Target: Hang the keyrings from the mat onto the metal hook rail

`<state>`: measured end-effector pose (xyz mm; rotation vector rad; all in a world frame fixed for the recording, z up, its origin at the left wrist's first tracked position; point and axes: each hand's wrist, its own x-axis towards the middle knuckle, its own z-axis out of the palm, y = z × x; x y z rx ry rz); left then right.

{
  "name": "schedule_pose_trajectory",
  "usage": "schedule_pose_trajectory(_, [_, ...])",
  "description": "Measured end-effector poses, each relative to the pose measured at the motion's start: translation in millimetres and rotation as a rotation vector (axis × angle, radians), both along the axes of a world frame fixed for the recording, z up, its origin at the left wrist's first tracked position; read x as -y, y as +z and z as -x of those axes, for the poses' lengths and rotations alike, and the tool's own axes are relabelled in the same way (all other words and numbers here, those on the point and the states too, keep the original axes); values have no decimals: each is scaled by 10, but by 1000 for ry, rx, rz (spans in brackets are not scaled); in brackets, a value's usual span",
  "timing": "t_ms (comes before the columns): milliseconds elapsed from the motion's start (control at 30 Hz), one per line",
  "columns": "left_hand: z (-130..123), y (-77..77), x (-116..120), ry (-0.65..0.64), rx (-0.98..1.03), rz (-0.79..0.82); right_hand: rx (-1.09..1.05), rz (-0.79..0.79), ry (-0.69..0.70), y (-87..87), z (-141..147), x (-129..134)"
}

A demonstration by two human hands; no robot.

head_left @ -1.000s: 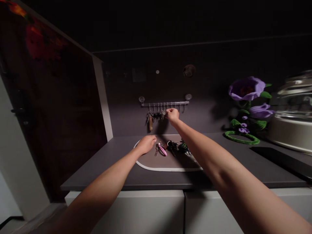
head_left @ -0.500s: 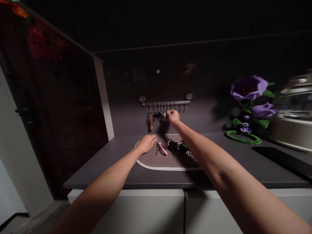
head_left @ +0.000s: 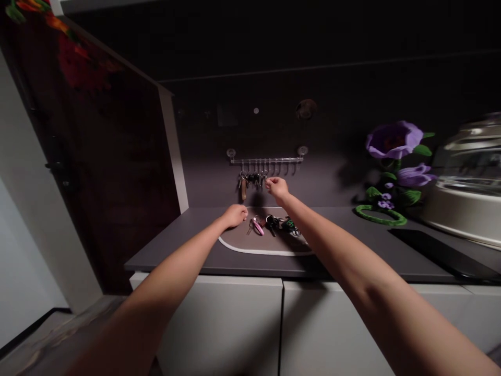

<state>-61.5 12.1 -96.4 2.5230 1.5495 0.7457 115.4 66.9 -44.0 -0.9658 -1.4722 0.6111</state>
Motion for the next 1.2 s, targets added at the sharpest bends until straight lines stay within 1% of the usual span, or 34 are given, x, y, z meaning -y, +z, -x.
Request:
schedule_pose_trajectory(100, [-16, 82, 49, 13, -19, 74, -108, 128, 88, -20, 13, 256])
schedule_pose_trajectory(167, [-42, 109, 92, 46, 4, 80, -148, 180, 141, -67, 16, 400])
schedule_pose_trajectory(267, [-99, 93, 162, 91, 102, 58, -125, 193, 185, -196, 0, 532])
schedule_pose_trajectory(333, [-137, 51, 197, 116, 202, 58, -40, 149, 168, -306, -28, 572])
schedule_pose_trajectory(433, [-173, -35, 213, 156, 370, 62, 142, 62, 94, -454, -85, 615])
schedule_pose_trajectory(533, [-184, -116, 191, 190, 492, 52, 316, -4, 12, -531, -133, 687])
schedule_pose_trajectory(600, [-188, -154, 176, 180, 520, 38, 428, -44, -31, -549, -147, 743])
schedule_pose_trajectory(700, [-208, -179, 178, 118, 474, 3, 601, -125, -58, -559, -145, 793])
schedule_pose_trajectory(833, [-240, -172, 214, 62, 348, -51, 782, -220, -71, -588, -128, 785])
schedule_pose_trajectory(1000, [-233, -161, 223, 21, 234, -76, 914, -239, -114, -607, -105, 771])
schedule_pose_trajectory(1200, [-210, -193, 184, 45, 221, -89, 1031, -249, -129, -595, -85, 753])
